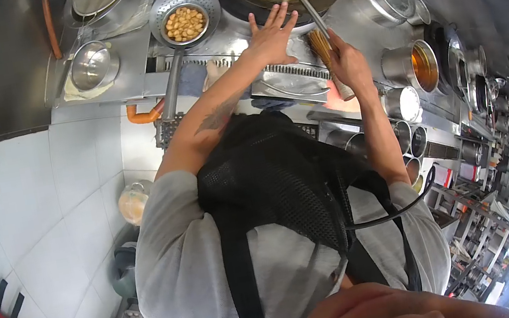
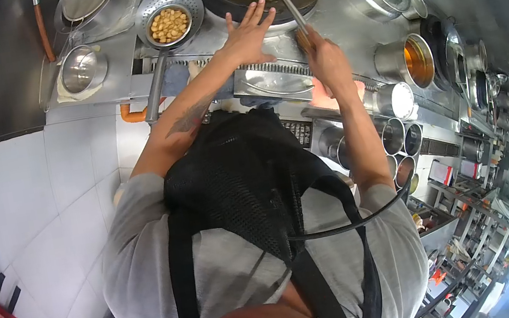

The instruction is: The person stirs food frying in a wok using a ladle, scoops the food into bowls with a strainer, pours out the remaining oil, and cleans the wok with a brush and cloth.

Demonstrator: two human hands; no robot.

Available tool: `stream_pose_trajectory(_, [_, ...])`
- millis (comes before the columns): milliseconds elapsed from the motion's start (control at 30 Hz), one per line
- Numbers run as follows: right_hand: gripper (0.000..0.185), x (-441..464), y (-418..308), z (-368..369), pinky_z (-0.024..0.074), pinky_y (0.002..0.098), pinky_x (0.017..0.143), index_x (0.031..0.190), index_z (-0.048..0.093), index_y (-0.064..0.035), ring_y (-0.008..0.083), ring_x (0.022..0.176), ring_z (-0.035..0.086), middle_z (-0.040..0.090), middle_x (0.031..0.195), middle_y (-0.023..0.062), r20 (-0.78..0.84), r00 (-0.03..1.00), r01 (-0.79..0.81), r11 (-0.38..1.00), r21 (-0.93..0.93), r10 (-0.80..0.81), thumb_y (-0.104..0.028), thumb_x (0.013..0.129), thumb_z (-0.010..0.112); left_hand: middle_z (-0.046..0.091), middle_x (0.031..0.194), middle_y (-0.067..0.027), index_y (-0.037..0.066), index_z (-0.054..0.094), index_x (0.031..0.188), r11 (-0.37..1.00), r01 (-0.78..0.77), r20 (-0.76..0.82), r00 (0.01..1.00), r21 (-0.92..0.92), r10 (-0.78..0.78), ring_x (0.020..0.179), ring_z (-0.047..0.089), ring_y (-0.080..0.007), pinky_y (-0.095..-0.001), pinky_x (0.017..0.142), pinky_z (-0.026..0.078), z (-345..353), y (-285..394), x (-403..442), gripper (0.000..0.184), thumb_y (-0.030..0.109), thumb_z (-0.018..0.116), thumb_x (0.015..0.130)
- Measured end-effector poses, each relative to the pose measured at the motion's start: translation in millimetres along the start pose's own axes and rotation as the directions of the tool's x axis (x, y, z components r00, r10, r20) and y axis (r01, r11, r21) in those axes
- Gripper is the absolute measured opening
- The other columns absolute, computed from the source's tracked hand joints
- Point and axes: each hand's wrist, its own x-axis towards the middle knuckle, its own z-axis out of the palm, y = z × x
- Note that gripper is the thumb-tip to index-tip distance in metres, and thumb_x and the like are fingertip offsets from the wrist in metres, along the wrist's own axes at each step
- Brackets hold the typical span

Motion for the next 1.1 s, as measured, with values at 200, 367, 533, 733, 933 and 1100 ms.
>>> stream_pose_trajectory(200, [0.053,58.1,9.8,16.8,0.0513,0.0547,0.076,0.144,0.045,-0.0117,0.047,0.081,0.065,0.067,0.088,0.0302,-0.021,1.0,0.018,0.996,-0.083,-0.02,-0.018,0.092,0.051,0.001,0.165,-0.0127,0.02,0.015,0.158,1.0,0.014,-0.007,1.0,0.012,-0.014,0.151,0.009,-0.0295,-0.0734,0.107,0.021,-0.7,3.4,0.6,0.123,0.052,0.085,0.062])
stream_pose_trajectory(367, [0.056,93.1,21.5,31.2,0.0522,0.0555,0.075,0.147,0.04,-0.0103,0.0474,0.079,0.066,0.068,0.085,0.0283,-0.003,0.997,-0.074,0.979,-0.19,0.075,-0.019,0.093,0.046,0.004,0.165,-0.0129,0.019,0.017,0.157,1.0,0.013,-0.036,0.999,0.023,-0.013,0.151,0.011,-0.0289,-0.0721,0.106,0.024,1.1,4.4,1.9,0.124,0.054,0.086,0.061])
stream_pose_trajectory(533, [0.056,97.3,32.2,60.3,0.055,0.0504,0.064,0.15,0.034,-0.0066,0.0409,0.069,0.068,0.068,0.092,0.0267,-0.052,0.989,-0.141,0.985,-0.099,0.137,-0.022,0.097,0.044,0.002,0.165,-0.014,0.019,0.015,0.158,0.999,0.01,0.0,1.0,0.053,-0.01,0.151,0.01,-0.0315,-0.0717,0.105,0.024,-1.6,6.0,3.5,0.125,0.055,0.086,0.061])
stream_pose_trajectory(733, [0.027,44.6,25.1,18.8,0.0384,0.0209,0.038,0.122,0.05,-0.0028,0.0058,0.051,0.043,0.048,0.071,0.0012,0.538,0.806,-0.564,0.043,0.825,0.246,-0.019,0.101,0.05,0.003,0.165,-0.0142,0.014,0.015,0.157,0.995,0.007,0.011,1.0,0.1,-0.008,0.151,0.01,-0.031,-0.0708,0.107,0.024,-4.3,10.6,1.6,0.128,0.054,0.088,0.059])
stream_pose_trajectory(933, [0.011,-7.6,42.7,-4.6,0.0308,0.0133,0.034,0.097,0.044,-0.0041,0.0015,0.051,0.043,0.049,0.075,0.0014,0.643,0.765,-0.564,-0.526,0.636,-0.043,-0.013,0.101,0.05,0.007,0.164,-0.0142,0.018,0.014,0.158,0.989,-0.026,0.005,1.0,0.147,0.025,0.15,0.013,-0.0319,-0.0709,0.104,0.026,-1.0,3.4,3.8,0.128,0.054,0.087,0.059])
stream_pose_trajectory(1100, [0.01,-39.4,30.1,-22.4,0.0278,0.013,0.032,0.094,0.046,-0.005,0.0011,0.051,0.041,0.048,0.076,0.0009,0.628,0.777,-0.574,-0.371,0.73,0.035,-0.011,0.097,0.053,0.009,0.164,-0.0132,0.021,0.014,0.158,0.989,-0.048,-0.011,0.999,0.136,0.05,0.149,0.015,-0.0332,-0.071,0.103,0.027,-1.8,1.9,2.9,0.127,0.053,0.087,0.059])
